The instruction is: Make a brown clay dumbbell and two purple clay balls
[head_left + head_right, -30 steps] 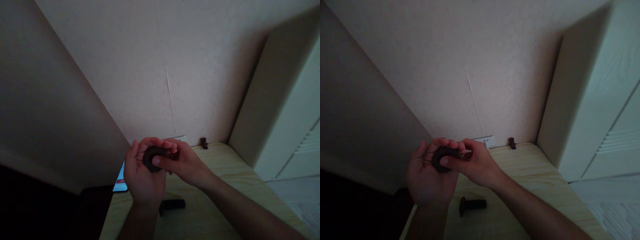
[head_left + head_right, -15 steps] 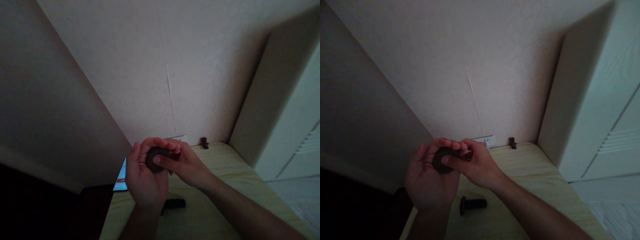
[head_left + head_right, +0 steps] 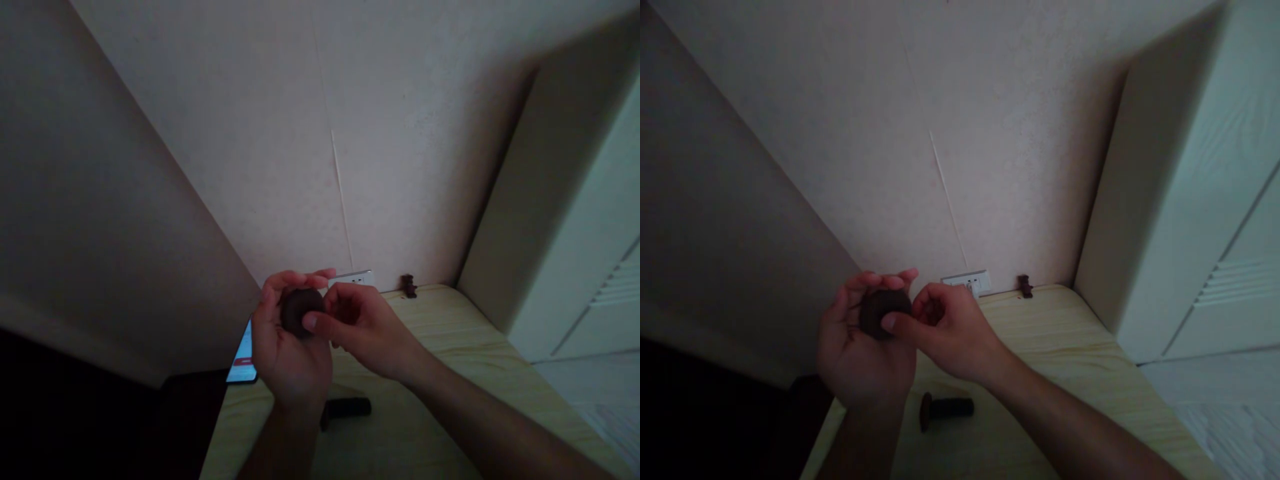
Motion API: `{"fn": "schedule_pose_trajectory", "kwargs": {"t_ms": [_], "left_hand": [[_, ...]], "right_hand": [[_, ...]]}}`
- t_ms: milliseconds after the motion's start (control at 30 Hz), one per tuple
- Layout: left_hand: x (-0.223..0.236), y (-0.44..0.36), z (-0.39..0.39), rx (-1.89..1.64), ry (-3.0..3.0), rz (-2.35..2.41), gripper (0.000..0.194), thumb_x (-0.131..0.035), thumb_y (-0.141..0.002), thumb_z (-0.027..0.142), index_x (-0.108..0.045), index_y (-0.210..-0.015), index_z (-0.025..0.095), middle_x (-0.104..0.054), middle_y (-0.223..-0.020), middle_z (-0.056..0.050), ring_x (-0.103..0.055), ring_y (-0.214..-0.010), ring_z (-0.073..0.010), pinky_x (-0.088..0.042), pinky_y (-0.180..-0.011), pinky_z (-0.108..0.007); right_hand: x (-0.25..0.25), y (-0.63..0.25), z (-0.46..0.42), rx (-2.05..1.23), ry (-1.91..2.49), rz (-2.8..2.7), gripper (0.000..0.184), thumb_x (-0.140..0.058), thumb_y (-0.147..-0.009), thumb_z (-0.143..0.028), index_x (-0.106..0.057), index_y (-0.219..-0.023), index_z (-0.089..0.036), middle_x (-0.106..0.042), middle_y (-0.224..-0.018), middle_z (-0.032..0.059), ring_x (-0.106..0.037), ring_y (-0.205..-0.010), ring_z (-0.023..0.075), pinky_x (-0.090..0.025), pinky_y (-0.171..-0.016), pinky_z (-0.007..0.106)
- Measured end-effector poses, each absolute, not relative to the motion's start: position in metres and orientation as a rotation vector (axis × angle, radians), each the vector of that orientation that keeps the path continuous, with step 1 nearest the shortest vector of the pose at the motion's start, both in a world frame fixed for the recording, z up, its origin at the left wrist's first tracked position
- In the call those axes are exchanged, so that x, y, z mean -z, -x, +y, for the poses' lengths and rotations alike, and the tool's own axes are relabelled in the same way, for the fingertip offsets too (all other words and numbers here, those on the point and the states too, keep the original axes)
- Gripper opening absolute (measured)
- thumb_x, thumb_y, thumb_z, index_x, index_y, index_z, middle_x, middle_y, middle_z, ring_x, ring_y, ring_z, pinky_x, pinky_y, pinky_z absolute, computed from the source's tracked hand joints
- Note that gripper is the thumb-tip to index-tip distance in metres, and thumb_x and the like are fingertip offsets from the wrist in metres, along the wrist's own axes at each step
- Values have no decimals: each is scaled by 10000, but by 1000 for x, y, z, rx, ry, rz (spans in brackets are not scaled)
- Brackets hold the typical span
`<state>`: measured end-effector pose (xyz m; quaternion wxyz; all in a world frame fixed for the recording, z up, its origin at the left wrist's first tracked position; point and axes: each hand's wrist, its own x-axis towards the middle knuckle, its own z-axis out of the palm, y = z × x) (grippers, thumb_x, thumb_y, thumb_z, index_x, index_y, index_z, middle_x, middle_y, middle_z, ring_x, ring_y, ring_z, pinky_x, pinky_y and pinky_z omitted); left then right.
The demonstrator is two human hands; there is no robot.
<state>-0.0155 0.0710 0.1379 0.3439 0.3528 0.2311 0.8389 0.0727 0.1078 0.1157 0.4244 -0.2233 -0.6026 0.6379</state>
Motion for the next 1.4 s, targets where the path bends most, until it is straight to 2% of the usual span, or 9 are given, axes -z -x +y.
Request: {"fn": "schedule_pose_trajectory", "kwargs": {"t_ms": [133,267,367,500,633,767,900,1167,1400], "left_hand": [[-137,16,72,-2113,-926,674,427,-377,-1000,341,-775,-951,195,-802,-970,-66,-731,-1007,-201,-561,-882,-306],[-137,18,74,-1960,-905,643,489,-370,-996,426,-789,-1041,177,-789,-1095,-104,-704,-1103,-232,-537,-970,-346],[-137,17,76,-1834,-902,651,537,-360,-993,444,-813,-936,162,-794,-1060,-128,-713,-1074,-253,-540,-969,-383],[-136,13,76,-1842,-867,701,560,-362,-1003,411,-802,-744,180,-804,-990,-109,-705,-1094,-266,-528,-996,-413],[-137,10,75,-1902,-814,667,540,-392,-998,384,-761,-650,198,-802,-857,-74,-735,-990,-234,-542,-985,-405],[-140,9,72,-1920,-780,617,538,-400,-996,366,-750,-631,180,-785,-774,-63,-753,-857,-186,-577,-907,-323],[-143,8,68,-1879,-769,576,545,-381,-999,356,-752,-647,169,-767,-737,-65,-757,-766,-206,-620,-766,-337],[-144,4,66,-1851,-730,535,536,-376,-1002,333,-730,-640,157,-726,-709,-62,-736,-722,-197,-629,-763,-346],[-141,4,66,-1862,-742,533,528,-382,-1005,344,-734,-661,155,-718,-723,-63,-732,-748,-196,-629,-785,-358]], "right_hand": [[-120,-76,109,-1629,464,-1429,293,-802,-777,-376,-582,-767,-184,-582,-662,-46,-506,-536,79,-385,-490,225],[-129,-88,116,-1570,506,-1467,220,-788,-775,-270,-591,-747,-177,-580,-620,-60,-476,-477,57,-349,-449,212],[-132,-95,120,-1545,542,-1502,206,-787,-762,-219,-588,-730,-175,-562,-627,-64,-460,-510,53,-338,-470,210],[-128,-92,119,-1578,522,-1496,216,-801,-765,-265,-604,-776,-177,-592,-701,-34,-513,-606,87,-387,-546,238],[-123,-84,116,-1408,611,-1447,393,-887,-670,-330,-524,-761,-210,-581,-742,-32,-525,-666,118,-418,-587,264],[-121,-81,114,-1292,734,-1413,539,-945,-570,-357,-484,-822,-235,-585,-774,-40,-526,-671,127,-431,-583,273],[-123,-80,112,-1560,622,-1342,635,-936,-568,-380,-405,-898,-271,-639,-769,-47,-620,-696,164,-501,-624,306],[-125,-80,111,-1664,543,-1309,560,-918,-593,-277,-447,-895,-252,-647,-729,-63,-628,-677,137,-502,-652,294],[-128,-82,111,-1677,539,-1306,578,-939,-571,-349,-464,-887,-254,-643,-734,-58,-643,-713,153,-509,-676,310]]}}
